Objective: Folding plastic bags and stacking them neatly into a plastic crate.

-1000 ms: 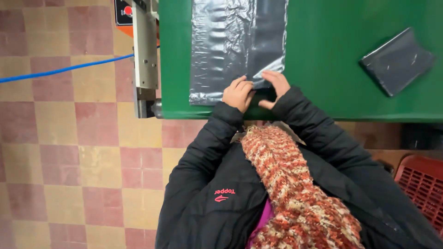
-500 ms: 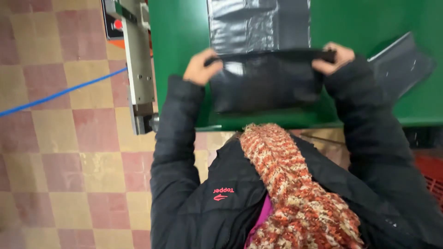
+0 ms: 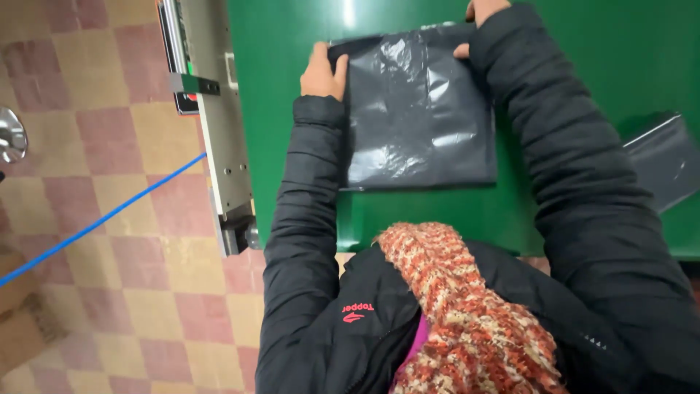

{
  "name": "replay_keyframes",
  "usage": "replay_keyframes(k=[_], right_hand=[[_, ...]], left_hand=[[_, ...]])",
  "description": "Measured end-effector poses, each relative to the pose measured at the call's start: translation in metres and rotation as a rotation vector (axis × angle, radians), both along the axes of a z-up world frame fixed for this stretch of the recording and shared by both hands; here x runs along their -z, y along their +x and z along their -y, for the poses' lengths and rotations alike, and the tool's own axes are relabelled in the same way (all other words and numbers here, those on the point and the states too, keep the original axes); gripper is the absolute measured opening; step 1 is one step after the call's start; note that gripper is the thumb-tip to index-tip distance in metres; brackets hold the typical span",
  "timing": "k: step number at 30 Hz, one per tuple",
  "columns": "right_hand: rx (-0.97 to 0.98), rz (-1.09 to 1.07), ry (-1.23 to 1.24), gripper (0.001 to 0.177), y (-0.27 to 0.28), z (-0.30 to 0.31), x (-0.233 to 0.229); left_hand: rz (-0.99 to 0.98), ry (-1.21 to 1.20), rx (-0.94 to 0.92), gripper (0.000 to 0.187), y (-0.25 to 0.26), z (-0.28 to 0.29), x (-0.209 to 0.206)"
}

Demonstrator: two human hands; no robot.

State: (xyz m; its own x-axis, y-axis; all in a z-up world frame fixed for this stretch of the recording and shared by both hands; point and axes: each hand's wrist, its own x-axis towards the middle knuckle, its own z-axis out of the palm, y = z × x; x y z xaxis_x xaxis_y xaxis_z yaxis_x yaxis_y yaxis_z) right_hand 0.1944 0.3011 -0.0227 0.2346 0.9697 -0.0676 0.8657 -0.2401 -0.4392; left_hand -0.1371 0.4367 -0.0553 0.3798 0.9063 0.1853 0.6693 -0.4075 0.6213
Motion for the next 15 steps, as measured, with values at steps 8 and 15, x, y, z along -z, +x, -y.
replay_keyframes(k=[8,15], right_hand=[[-0.2,0.124,0.227,0.022,-0.041,0.04,-0.033],[-0.349,0.302,0.603,0.017,-0.12,0.189,-0.062]], left_hand=[[0.661,-0.945,0.334,0.069,-0.004,0.093,0.0],[1.306,-1.577,-0.027,0.098,-0.09,0.103,0.051]])
